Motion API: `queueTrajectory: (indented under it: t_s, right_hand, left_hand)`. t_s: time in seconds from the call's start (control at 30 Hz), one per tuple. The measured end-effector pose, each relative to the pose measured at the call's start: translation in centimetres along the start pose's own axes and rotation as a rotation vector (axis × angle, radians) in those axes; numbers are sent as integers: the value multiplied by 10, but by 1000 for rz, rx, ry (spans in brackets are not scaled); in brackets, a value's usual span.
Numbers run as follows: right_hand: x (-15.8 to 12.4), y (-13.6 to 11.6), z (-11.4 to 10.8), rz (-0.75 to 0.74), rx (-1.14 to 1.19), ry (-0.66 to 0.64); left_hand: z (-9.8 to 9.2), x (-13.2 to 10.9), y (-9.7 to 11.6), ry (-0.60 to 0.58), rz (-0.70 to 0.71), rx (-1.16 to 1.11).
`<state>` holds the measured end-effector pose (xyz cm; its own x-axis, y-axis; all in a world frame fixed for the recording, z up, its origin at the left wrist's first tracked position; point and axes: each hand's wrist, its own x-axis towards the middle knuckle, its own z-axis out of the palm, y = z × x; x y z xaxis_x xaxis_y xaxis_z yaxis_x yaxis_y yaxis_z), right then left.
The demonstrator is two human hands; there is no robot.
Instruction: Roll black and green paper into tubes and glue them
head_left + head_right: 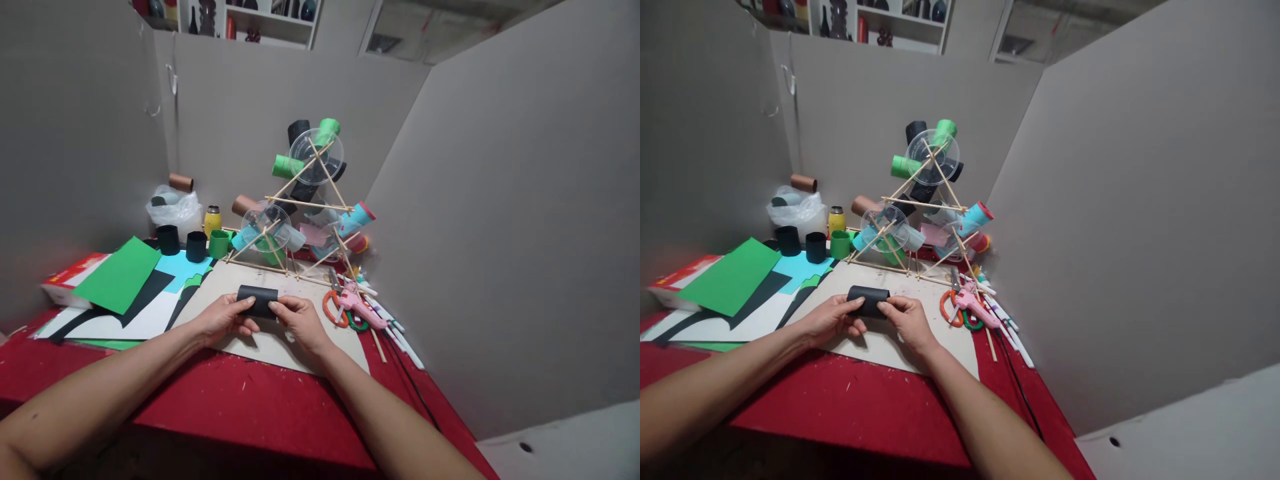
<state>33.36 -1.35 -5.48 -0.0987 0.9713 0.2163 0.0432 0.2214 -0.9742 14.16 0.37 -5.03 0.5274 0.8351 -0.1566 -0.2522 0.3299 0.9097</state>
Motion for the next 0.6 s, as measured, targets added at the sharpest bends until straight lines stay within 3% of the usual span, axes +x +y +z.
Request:
queueTrajectory:
  t_s: [0.23,0.6]
  right_hand:
    - [-3,6,-2,6,-5,1]
    - [0,5,-4,16,96,69]
  left_hand:
    - [-1,1,-2,-27,30,16]
    - [3,-2,7,37,111,92]
